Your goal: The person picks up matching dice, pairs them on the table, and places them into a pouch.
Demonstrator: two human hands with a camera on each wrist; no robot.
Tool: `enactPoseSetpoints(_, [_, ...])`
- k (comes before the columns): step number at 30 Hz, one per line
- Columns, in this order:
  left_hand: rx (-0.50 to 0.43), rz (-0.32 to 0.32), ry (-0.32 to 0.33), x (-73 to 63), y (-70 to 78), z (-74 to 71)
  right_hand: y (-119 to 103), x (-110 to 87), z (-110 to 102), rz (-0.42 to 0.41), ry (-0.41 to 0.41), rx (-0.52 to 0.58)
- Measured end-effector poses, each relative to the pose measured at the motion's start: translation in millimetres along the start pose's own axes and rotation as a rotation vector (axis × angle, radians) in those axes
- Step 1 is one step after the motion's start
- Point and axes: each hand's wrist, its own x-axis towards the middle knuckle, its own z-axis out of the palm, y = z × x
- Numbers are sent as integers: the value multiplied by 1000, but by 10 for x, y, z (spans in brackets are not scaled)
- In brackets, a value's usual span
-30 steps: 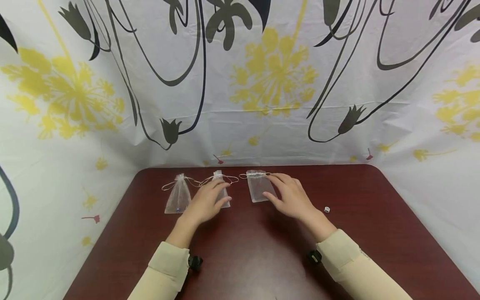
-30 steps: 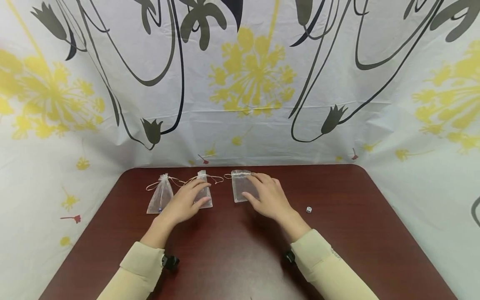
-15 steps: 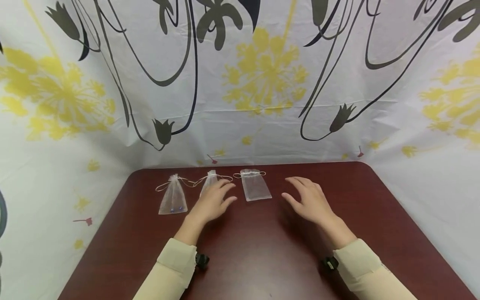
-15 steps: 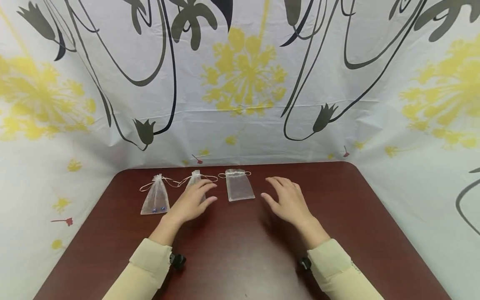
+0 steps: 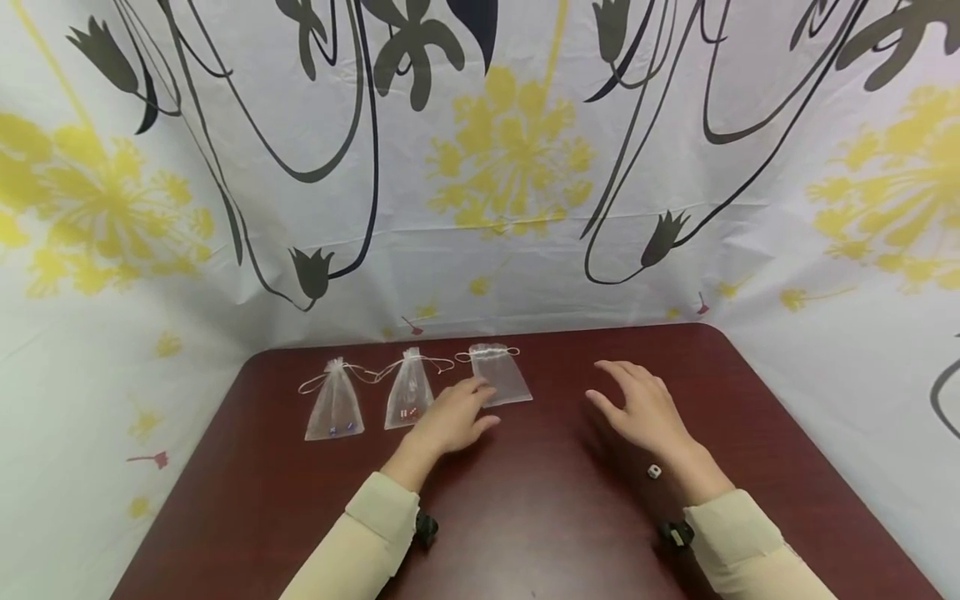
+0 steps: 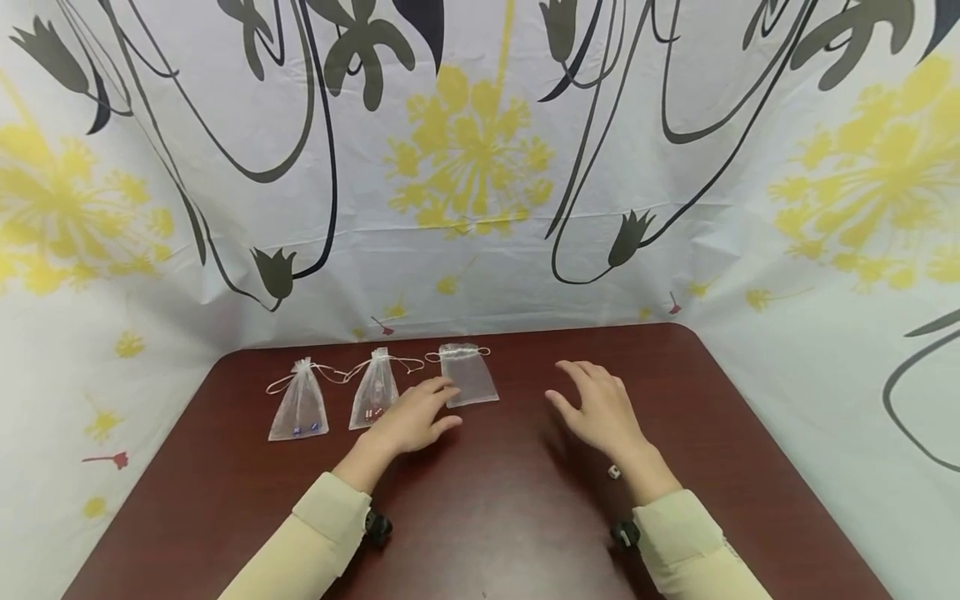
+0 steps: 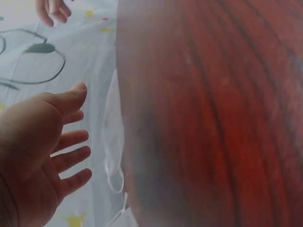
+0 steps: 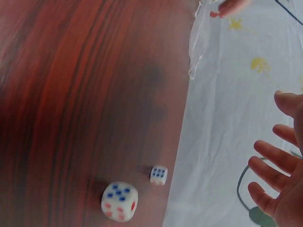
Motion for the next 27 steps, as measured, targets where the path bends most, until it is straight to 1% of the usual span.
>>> enactPoseSetpoints(3, [24,-34,-54,-8,0,67,49,-17,-18,9,9,6])
enactPoseSetpoints(6, [43,-64,-124,-18,-13,136,121,-37,-27,29,8,17])
enactPoseSetpoints(10, [51,-79,-185,-17,-23,195,234,-78,-18,68,-18,26])
enactPoseSetpoints(16, [47,-74,-198,-3,-5,172,417,-156,19,120,-102,18])
enactPoseSetpoints(22, [52,-74,-208,-7,-8,166,605,-160,93,142,-141,-2])
enactPoseSetpoints(25, [46,-74,-205,-22,-6,159,667,-139,124,156,-161,1])
enactPoseSetpoints(27, [46,-75,-204,-29,-7,160,692,-132,146,158,-179,24])
